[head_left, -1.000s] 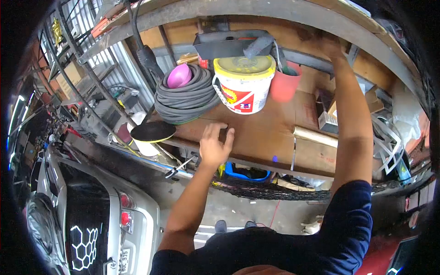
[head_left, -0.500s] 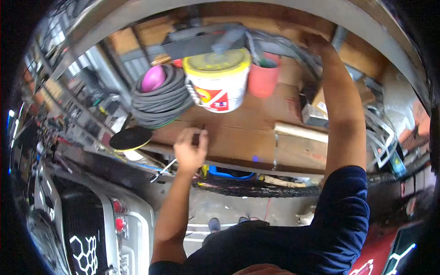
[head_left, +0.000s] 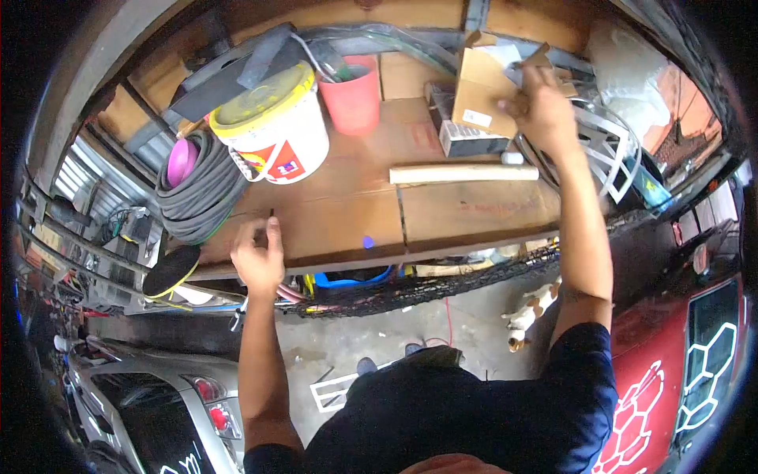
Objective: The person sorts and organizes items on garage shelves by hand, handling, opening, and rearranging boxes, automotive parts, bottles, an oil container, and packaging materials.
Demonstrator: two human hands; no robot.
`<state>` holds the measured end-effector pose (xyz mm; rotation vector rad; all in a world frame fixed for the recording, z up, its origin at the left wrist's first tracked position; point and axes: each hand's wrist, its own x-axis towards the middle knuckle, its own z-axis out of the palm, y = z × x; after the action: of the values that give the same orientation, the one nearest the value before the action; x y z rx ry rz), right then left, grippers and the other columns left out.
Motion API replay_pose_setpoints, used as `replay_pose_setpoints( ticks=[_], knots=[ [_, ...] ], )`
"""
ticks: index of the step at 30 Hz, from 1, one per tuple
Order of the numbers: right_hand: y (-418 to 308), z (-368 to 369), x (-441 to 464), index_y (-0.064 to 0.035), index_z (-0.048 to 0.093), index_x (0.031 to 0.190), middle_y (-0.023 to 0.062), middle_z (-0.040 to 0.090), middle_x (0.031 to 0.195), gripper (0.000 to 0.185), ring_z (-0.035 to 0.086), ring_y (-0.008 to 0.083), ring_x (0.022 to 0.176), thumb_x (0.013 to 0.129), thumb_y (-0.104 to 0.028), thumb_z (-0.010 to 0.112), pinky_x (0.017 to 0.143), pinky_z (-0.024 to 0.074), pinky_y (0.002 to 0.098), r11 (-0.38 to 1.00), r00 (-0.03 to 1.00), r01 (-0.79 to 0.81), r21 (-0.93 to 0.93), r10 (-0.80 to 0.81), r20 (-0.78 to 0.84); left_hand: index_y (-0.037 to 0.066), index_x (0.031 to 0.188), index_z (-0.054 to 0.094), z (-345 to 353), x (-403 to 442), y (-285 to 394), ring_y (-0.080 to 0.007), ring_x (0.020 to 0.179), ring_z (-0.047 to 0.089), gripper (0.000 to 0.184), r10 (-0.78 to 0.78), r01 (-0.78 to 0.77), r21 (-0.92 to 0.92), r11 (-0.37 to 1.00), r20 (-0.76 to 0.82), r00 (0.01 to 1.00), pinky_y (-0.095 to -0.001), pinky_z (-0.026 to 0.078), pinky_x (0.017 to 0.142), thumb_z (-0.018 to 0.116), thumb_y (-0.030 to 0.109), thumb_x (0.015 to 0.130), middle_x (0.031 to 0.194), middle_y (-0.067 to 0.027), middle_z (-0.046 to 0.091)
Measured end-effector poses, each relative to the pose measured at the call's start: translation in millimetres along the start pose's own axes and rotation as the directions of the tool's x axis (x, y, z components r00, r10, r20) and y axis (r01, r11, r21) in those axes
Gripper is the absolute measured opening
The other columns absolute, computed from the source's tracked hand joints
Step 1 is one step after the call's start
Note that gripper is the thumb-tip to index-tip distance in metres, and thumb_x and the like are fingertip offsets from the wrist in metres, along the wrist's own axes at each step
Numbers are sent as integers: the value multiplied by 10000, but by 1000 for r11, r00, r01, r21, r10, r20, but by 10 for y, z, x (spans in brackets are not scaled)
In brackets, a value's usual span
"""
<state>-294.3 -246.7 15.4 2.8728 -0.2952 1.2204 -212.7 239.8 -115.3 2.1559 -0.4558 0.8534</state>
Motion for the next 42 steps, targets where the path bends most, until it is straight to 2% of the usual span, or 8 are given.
replay_pose_setpoints(
  ticks=[3, 10, 16, 21, 29, 31, 34, 42],
  knots=[
    [-64, 170, -98, -77, 617, 1223, 180, 689, 830, 388, 697, 465, 785, 903, -238, 767, 735, 561, 528, 998, 999, -31, 50, 29, 38, -18, 887, 710, -3, 24, 31, -323, 732, 681, 276, 13, -13, -6, 1000, -13, 1000, -413, 534, 721, 742, 245, 964, 792, -163, 697],
    [-554, -116, -868, -46, 657, 944, 126, 659, 860, 164, 662, 347, 754, 813, -84, 747, 655, 534, 442, 888, 906, 401, 224, -349, -240, -10, 1041, 714, -43, -33, 153, -290, 966, 686, 213, 76, -83, -149, 985, -50, 996, -402, 536, 894, 777, 162, 931, 1018, -163, 706],
    [-1416, -165, -1273, -80, 710, 1003, 59, 691, 1043, 332, 624, 213, 769, 680, -157, 695, 623, 557, 346, 751, 759, 630, 198, -541, -363, -10, 1584, 248, -223, -164, 1237, -366, 1405, 463, 1218, 147, 22, -766, 642, 152, 977, -507, 484, 1092, 923, 542, 734, 1579, -227, 335],
    [-1918, 306, -1429, -79, 709, 983, 58, 697, 1042, 317, 630, 228, 797, 667, -113, 707, 669, 570, 361, 717, 775, 622, 314, -509, -373, -23, 1559, 293, -226, -72, 1128, -274, 1338, 547, 687, -34, 76, -679, 730, 75, 997, -397, 516, 1046, 621, -52, 956, 1487, -219, 509],
    [-2155, 55, -1398, -36, 722, 1034, 117, 719, 1084, 218, 709, 289, 827, 820, 5, 713, 710, 594, 379, 726, 928, 348, 593, -357, -108, -47, 1131, 661, 54, -168, 585, -303, 854, 700, 238, -99, 135, -488, 862, 99, 990, -409, 543, 793, 578, 159, 1045, 924, -171, 714],
    [-2254, -245, -1346, -22, 712, 1095, 138, 716, 1119, 235, 732, 318, 838, 863, 8, 693, 727, 604, 385, 722, 958, 265, 639, -271, -90, -35, 1104, 666, 139, -121, 667, -292, 827, 676, 248, 25, -89, -506, 858, -133, 991, -415, 528, 794, 568, 188, 1059, 908, -156, 698],
    [-2382, -323, -1310, -2, 692, 1137, 167, 699, 1143, 269, 731, 341, 911, 869, 19, 683, 763, 596, 401, 750, 987, 145, 646, -156, -40, -66, 1269, 617, 182, -168, 660, -454, 1048, 660, 300, -23, 9, -571, 821, -17, 1000, -458, 525, 900, 558, 64, 1006, 1175, -269, 652],
    [-2370, -151, -1156, 22, 634, 1213, 228, 633, 1122, 386, 605, 457, 1063, 835, 2, 712, 941, 506, 522, 924, 987, 53, 379, -105, 118, -54, 1271, 612, 350, -295, 667, -441, 1024, 664, 327, 107, -173, -541, 823, -151, 983, -486, 533, 910, 607, 108, 988, 1142, -247, 655]
  ],
)
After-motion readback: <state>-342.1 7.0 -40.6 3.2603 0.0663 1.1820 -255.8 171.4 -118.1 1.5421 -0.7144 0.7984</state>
